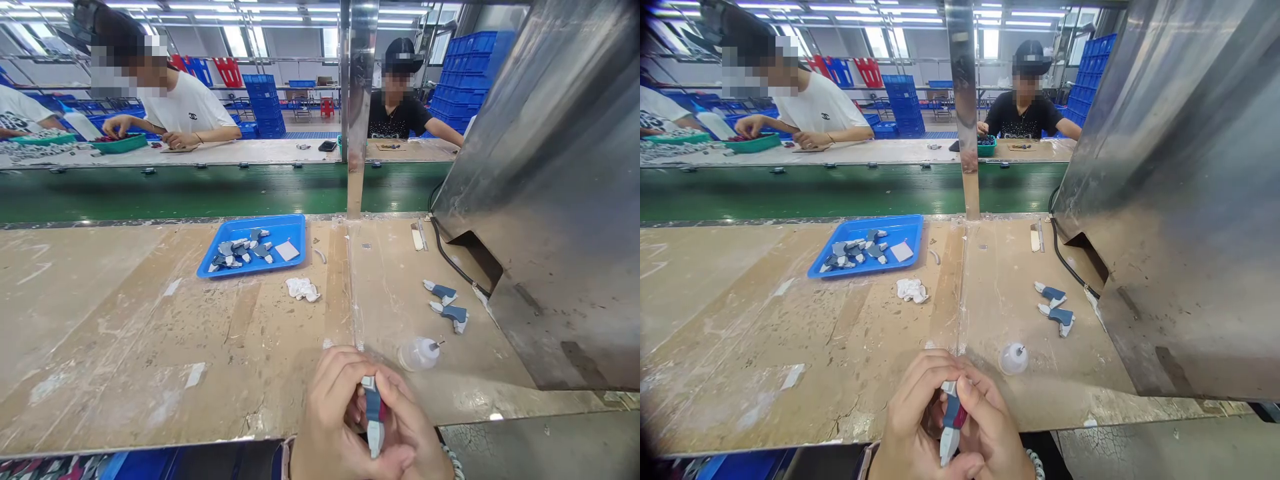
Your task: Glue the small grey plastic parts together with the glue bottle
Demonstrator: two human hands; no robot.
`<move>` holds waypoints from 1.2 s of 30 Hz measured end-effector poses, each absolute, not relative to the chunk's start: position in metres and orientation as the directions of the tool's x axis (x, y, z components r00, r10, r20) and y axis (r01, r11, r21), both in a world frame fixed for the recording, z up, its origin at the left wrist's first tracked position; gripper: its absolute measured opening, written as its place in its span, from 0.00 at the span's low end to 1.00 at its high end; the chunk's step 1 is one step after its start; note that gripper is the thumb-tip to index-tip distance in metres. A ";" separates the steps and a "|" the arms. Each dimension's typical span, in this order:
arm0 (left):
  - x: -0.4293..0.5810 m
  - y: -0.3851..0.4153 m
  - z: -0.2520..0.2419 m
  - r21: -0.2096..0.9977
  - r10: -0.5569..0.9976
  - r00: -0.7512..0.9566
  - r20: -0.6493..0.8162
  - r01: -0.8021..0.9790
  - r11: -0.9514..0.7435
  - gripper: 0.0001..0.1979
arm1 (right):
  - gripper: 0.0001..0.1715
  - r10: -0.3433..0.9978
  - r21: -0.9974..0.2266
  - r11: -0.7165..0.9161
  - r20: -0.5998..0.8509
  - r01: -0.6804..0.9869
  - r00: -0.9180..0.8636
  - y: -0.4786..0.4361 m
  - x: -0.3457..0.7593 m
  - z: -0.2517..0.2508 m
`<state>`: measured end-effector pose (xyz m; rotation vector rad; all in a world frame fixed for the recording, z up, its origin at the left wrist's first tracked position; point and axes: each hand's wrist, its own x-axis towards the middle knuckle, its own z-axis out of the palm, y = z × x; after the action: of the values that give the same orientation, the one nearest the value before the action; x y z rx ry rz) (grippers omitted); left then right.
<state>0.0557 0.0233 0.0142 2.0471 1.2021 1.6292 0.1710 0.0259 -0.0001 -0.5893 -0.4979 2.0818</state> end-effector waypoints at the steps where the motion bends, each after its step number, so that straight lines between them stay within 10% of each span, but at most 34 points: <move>1: 0.056 0.023 0.013 0.649 0.730 0.025 0.683 0.436 -0.623 0.30 | 0.15 0.842 -0.549 -0.528 -0.238 -0.648 -0.484 0.026 0.171 0.001; 36: 0.053 0.023 0.017 0.606 0.711 0.018 0.703 0.507 -0.613 0.36 | 0.18 0.812 -0.500 -0.571 -0.231 -0.651 -0.535 0.032 0.168 0.005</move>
<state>0.0526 0.0225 0.0168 2.1009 1.2779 1.6429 0.1680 0.0317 0.0046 -0.5606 -0.4498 2.1427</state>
